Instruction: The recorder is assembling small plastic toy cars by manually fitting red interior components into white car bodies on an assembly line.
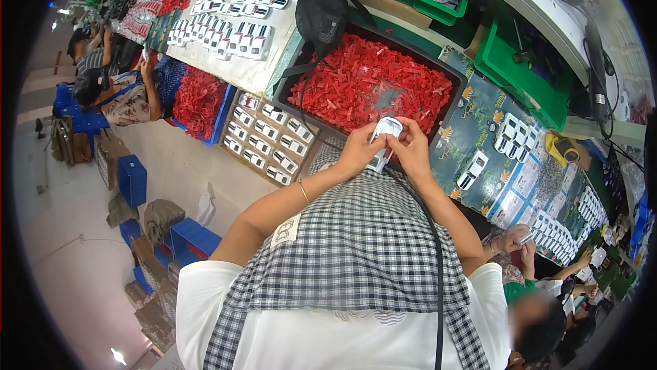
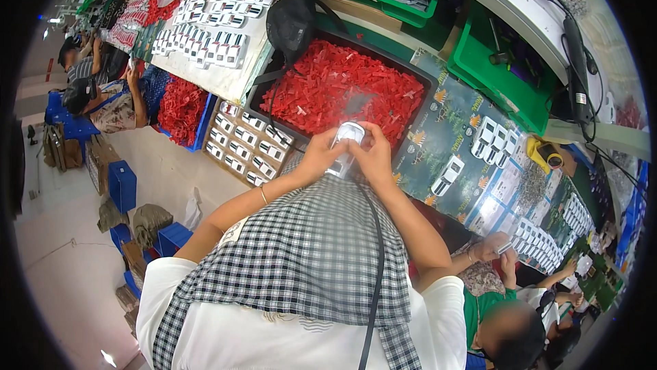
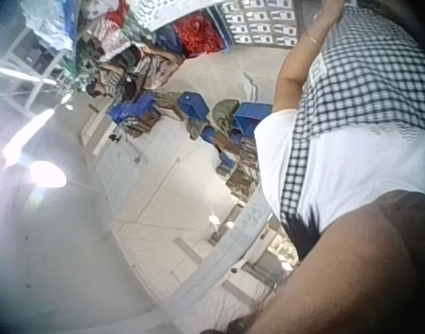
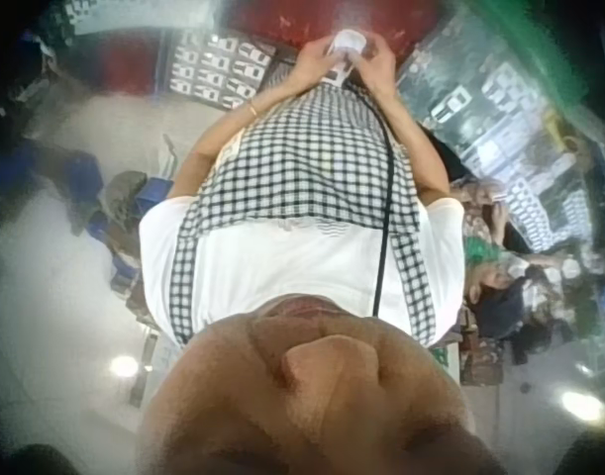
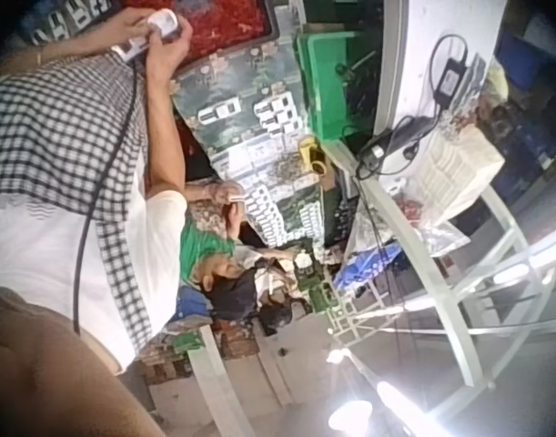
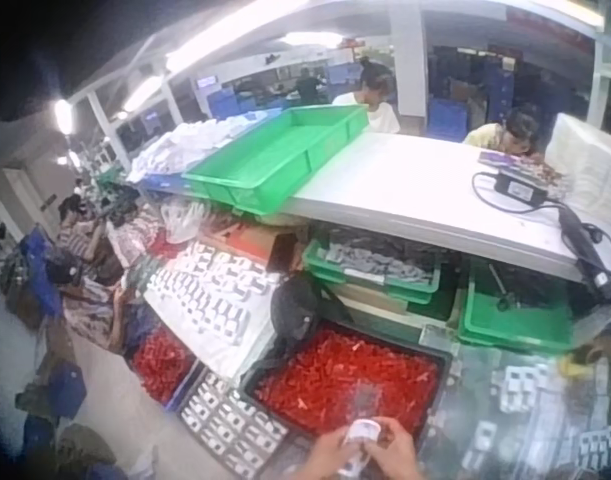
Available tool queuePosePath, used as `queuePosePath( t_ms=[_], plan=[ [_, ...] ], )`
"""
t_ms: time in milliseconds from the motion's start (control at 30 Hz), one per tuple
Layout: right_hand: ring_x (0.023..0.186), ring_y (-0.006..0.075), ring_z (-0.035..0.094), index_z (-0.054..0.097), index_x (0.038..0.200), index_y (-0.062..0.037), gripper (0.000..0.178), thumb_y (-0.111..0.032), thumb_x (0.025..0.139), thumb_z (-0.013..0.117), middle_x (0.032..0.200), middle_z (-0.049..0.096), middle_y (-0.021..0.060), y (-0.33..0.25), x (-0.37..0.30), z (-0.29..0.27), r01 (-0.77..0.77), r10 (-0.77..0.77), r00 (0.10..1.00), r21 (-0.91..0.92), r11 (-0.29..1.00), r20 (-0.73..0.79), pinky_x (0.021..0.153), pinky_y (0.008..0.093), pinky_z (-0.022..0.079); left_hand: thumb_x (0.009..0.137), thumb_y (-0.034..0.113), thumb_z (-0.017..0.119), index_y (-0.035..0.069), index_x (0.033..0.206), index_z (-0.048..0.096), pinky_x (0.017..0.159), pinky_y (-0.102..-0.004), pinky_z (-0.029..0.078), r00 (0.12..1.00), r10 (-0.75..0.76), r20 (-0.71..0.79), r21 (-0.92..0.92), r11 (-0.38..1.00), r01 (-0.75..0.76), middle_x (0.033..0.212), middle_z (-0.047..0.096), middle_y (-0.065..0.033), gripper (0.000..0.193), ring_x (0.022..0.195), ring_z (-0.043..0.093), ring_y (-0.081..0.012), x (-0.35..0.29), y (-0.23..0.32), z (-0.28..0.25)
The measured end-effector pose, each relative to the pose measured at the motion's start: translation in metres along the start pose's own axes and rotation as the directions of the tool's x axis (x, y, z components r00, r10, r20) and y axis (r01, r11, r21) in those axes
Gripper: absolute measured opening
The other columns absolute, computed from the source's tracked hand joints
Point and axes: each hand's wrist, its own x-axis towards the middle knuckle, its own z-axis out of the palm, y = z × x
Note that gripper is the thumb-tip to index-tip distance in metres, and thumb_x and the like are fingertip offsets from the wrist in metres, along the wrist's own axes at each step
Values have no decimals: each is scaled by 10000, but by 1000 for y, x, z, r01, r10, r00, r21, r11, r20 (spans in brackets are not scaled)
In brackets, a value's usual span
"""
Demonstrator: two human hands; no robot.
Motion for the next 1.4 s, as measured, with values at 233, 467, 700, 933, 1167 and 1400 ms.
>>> queuePosePath(
  t_ms=[233,467,700,933,1167,1400],
  plan=[
    [839,95,585,506,1137,26,337,4,823,627,959,605,63,6,4,9,-46,48,996,-30,998,77,705,230,499,873,130,561,-23,1038,604,633,-287,460,1000,2,-30,-18,1000,-2,767,633,-79,229,695,556,-98,-3,-9,-9],
    [849,139,601,520,1103,27,352,-16,774,639,950,627,99,23,14,30,-4,8,996,-38,999,92,731,268,491,856,110,543,-26,1019,596,631,-290,458,992,4,-123,-1,1000,-4,757,627,-75,219,685,549,-103,-8,-13,-21],
    [896,139,593,533,1097,24,339,-6,777,637,978,618,94,22,35,49,-23,42,980,-104,994,192,772,262,482,856,48,508,-19,1151,568,758,-264,472,983,-139,-121,-136,983,122,947,635,-53,308,865,563,-98,-3,-22,-40],
    [914,118,540,490,1230,-37,397,-45,859,631,1027,545,57,11,34,55,-152,172,963,-105,983,207,800,233,445,887,96,511,-3,1048,589,633,-279,503,854,-418,-311,-659,742,123,871,640,-72,204,733,613,-136,-20,-40,-85],
    [870,84,526,512,1203,-21,325,-75,894,597,949,563,8,30,38,31,-324,401,887,-308,894,229,742,199,423,876,104,470,24,990,550,584,-343,541,515,-659,-548,-835,401,-377,801,615,-100,161,654,619,-209,-68,-170,-144],
    [823,78,530,513,1174,-6,288,-56,896,573,926,564,6,7,59,85,-356,523,771,-435,827,363,707,190,424,883,211,437,41,996,550,637,-381,542,510,-707,-490,-818,172,-548,821,594,-94,232,732,614,-224,-40,-209,-144]
  ],
)
